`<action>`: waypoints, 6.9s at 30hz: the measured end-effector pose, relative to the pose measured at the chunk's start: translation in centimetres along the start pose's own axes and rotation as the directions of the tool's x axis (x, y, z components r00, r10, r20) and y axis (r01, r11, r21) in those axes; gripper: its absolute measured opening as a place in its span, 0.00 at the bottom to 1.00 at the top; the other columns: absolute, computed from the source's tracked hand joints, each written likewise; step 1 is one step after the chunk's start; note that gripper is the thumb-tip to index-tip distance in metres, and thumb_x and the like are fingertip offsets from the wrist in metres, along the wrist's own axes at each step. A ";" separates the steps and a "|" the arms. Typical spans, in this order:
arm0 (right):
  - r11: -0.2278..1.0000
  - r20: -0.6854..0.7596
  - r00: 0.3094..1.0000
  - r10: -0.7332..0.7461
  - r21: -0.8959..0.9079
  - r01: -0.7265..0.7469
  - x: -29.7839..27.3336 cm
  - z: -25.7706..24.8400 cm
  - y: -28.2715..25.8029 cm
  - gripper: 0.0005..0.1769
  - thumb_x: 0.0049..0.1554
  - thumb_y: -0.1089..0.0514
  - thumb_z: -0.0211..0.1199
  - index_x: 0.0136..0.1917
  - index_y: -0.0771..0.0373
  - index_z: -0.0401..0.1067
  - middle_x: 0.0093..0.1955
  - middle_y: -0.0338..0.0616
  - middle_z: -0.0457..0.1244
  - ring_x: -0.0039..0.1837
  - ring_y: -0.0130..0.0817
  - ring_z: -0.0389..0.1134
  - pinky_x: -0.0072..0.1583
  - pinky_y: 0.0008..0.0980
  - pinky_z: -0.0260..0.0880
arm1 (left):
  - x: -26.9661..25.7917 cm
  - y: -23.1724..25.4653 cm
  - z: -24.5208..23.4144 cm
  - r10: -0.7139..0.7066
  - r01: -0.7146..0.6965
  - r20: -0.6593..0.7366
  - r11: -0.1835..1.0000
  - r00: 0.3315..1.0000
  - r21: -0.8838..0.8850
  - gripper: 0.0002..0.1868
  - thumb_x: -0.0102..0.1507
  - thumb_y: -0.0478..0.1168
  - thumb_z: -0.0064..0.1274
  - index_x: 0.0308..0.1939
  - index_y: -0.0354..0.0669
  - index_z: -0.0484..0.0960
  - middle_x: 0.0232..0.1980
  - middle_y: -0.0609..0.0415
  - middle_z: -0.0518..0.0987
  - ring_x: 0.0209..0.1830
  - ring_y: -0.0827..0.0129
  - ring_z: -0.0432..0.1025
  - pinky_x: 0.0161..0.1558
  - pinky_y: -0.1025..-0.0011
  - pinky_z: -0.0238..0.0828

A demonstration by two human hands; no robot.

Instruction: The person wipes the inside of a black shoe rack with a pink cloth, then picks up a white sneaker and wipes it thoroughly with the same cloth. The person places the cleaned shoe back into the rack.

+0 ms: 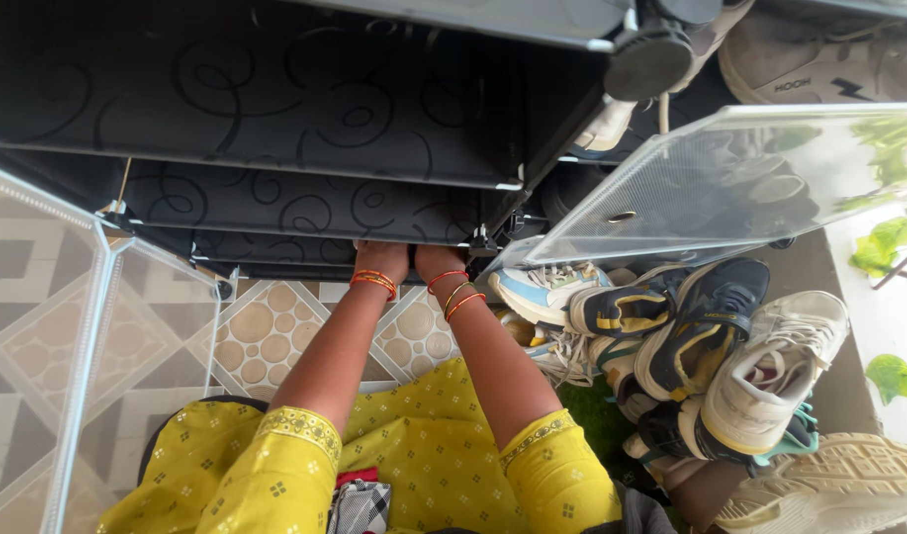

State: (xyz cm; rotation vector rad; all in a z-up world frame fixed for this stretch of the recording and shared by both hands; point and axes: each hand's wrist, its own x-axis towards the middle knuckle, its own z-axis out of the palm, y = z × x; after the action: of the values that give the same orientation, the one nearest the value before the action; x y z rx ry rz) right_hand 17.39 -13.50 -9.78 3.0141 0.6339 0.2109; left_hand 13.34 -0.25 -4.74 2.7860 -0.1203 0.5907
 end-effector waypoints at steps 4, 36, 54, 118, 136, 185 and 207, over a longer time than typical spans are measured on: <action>0.998 0.074 0.996 -0.057 0.042 0.054 -1.4 1.2 0.3 0.16 0.57 0.60 0.54 0.55 0.65 0.77 0.58 0.56 0.68 0.60 0.50 0.70 0.61 0.44 0.70 | -1.6 -0.3 0.3 -0.054 0.061 0.288 0.998 0.956 -0.015 0.18 0.63 0.37 0.43 0.54 0.49 0.83 0.58 0.47 0.80 0.61 0.53 0.72 0.65 0.48 0.59; 0.652 0.535 0.845 0.001 0.640 -0.406 -16.0 4.2 -7.0 0.11 0.50 0.55 0.68 0.48 0.53 0.77 0.47 0.48 0.72 0.50 0.47 0.75 0.54 0.43 0.76 | -19.4 -2.8 -1.2 -0.031 0.229 0.618 0.943 0.785 -0.243 0.07 0.62 0.44 0.43 0.39 0.49 0.74 0.43 0.46 0.81 0.47 0.49 0.75 0.48 0.53 0.71; 0.986 0.359 0.925 -0.127 0.148 0.077 -2.0 3.2 -2.9 0.25 0.65 0.55 0.47 0.73 0.64 0.65 0.76 0.58 0.58 0.77 0.53 0.58 0.75 0.49 0.56 | -9.1 -6.3 13.9 -0.108 0.116 0.543 0.993 0.833 0.021 0.29 0.68 0.41 0.35 0.75 0.49 0.63 0.79 0.50 0.59 0.79 0.57 0.52 0.75 0.50 0.47; 0.366 0.061 0.964 -0.260 0.930 0.040 -6.0 6.1 -13.3 0.17 0.51 0.61 0.62 0.54 0.60 0.79 0.51 0.50 0.72 0.51 0.48 0.76 0.56 0.41 0.75 | -11.5 -14.3 -1.7 -0.370 0.435 0.673 0.897 0.640 0.080 0.17 0.63 0.47 0.55 0.52 0.44 0.84 0.55 0.45 0.83 0.59 0.56 0.76 0.61 0.61 0.70; 0.894 0.423 0.815 -0.396 0.382 0.237 3.8 12.3 -23.9 0.36 0.60 0.61 0.51 0.81 0.51 0.53 0.77 0.55 0.55 0.76 0.50 0.57 0.73 0.44 0.57 | -11.9 -21.5 1.7 -0.636 0.382 0.455 0.755 0.623 0.533 0.28 0.66 0.46 0.37 0.69 0.43 0.71 0.76 0.48 0.61 0.77 0.53 0.53 0.73 0.44 0.36; 0.906 0.172 0.953 -0.250 0.388 0.168 0.6 13.7 -16.7 0.12 0.59 0.57 0.58 0.55 0.59 0.75 0.49 0.58 0.69 0.50 0.58 0.72 0.52 0.54 0.72 | -12.7 -21.2 6.5 -0.311 0.306 0.273 0.950 0.910 0.065 0.15 0.65 0.36 0.45 0.51 0.38 0.82 0.61 0.44 0.77 0.62 0.51 0.72 0.58 0.59 0.73; 0.823 -0.065 0.983 -0.173 0.539 0.180 -7.4 9.7 -5.8 0.13 0.52 0.62 0.58 0.50 0.61 0.76 0.51 0.54 0.69 0.54 0.54 0.70 0.58 0.47 0.69 | -13.4 -10.7 6.2 0.082 -0.045 0.425 0.994 0.902 -0.095 0.23 0.60 0.37 0.44 0.59 0.50 0.76 0.73 0.51 0.67 0.76 0.54 0.56 0.70 0.49 0.48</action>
State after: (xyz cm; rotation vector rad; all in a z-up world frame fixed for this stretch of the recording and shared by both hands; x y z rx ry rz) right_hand 9.79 -11.43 -20.76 3.4512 1.1470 0.0416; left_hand 4.95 8.44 -18.45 2.7901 -0.3207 -0.0268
